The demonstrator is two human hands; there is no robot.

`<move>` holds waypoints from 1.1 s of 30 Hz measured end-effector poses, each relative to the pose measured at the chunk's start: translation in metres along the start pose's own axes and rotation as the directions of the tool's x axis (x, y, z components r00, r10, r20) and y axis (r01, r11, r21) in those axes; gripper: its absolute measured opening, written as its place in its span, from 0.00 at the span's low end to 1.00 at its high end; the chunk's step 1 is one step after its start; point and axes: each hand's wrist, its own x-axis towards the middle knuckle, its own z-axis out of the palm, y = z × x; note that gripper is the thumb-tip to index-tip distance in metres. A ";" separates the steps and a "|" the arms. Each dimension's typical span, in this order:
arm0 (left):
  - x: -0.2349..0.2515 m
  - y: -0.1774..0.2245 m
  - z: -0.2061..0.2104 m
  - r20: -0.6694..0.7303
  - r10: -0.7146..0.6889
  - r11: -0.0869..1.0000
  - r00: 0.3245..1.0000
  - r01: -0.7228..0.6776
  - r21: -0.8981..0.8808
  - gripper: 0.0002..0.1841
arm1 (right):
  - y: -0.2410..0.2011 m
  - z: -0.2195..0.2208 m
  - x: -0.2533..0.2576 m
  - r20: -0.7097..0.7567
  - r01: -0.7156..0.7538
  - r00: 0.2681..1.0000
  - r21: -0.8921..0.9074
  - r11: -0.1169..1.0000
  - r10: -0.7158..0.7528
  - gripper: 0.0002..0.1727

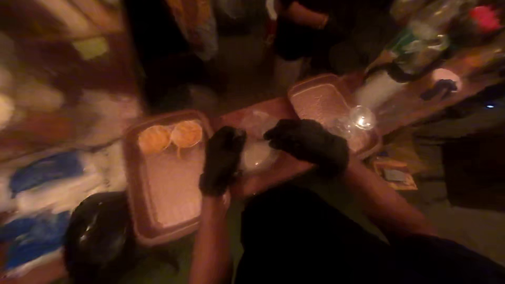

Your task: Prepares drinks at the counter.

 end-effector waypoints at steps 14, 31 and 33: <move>0.004 -0.004 -0.001 -0.002 0.030 0.999 1.000 -0.030 -0.019 0.13 | 0.006 -0.018 0.036 0.125 0.081 0.989 0.024 0.996 -0.084 0.13; 0.048 -0.006 0.027 0.027 0.102 0.978 0.994 -0.105 0.179 0.14 | 0.018 -0.056 0.020 0.321 0.053 0.945 0.040 0.998 -0.064 0.14; 0.047 -0.008 0.030 0.006 0.117 0.982 0.993 -0.117 0.150 0.14 | 0.015 -0.050 0.017 0.291 0.029 0.956 0.066 0.997 -0.047 0.13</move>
